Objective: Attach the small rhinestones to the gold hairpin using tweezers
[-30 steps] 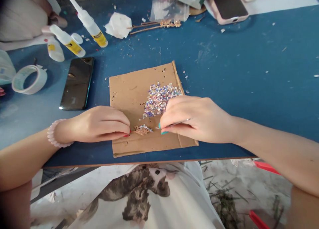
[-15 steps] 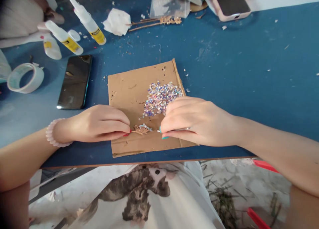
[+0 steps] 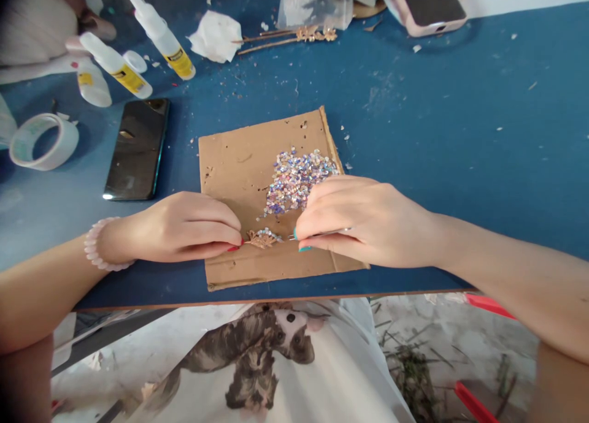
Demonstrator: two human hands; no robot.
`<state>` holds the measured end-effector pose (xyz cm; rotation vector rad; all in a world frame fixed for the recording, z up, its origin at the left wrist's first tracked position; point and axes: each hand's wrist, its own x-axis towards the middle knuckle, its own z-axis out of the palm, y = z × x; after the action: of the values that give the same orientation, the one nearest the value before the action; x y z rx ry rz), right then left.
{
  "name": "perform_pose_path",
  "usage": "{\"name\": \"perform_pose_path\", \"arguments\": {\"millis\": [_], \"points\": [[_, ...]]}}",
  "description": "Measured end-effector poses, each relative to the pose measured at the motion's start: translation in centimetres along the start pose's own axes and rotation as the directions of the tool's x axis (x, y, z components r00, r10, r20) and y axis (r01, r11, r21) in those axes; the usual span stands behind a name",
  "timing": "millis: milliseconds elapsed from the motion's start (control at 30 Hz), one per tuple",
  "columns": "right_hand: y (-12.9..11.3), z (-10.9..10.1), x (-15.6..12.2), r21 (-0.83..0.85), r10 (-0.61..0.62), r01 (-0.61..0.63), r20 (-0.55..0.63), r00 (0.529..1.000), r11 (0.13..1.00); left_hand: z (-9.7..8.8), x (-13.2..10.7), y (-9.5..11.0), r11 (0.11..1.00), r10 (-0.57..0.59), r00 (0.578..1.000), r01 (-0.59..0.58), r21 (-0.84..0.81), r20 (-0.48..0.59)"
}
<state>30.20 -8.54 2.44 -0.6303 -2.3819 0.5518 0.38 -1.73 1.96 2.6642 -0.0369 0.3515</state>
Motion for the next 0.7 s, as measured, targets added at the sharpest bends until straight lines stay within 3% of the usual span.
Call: {"name": "perform_pose_path", "arguments": {"millis": [700], "points": [[-0.42,-0.02,-0.08,0.007,0.064,-0.064,-0.028,0.998,0.998,0.07,0.02,0.25,1.000,-0.024,1.000,0.023,0.012,0.020]]}}
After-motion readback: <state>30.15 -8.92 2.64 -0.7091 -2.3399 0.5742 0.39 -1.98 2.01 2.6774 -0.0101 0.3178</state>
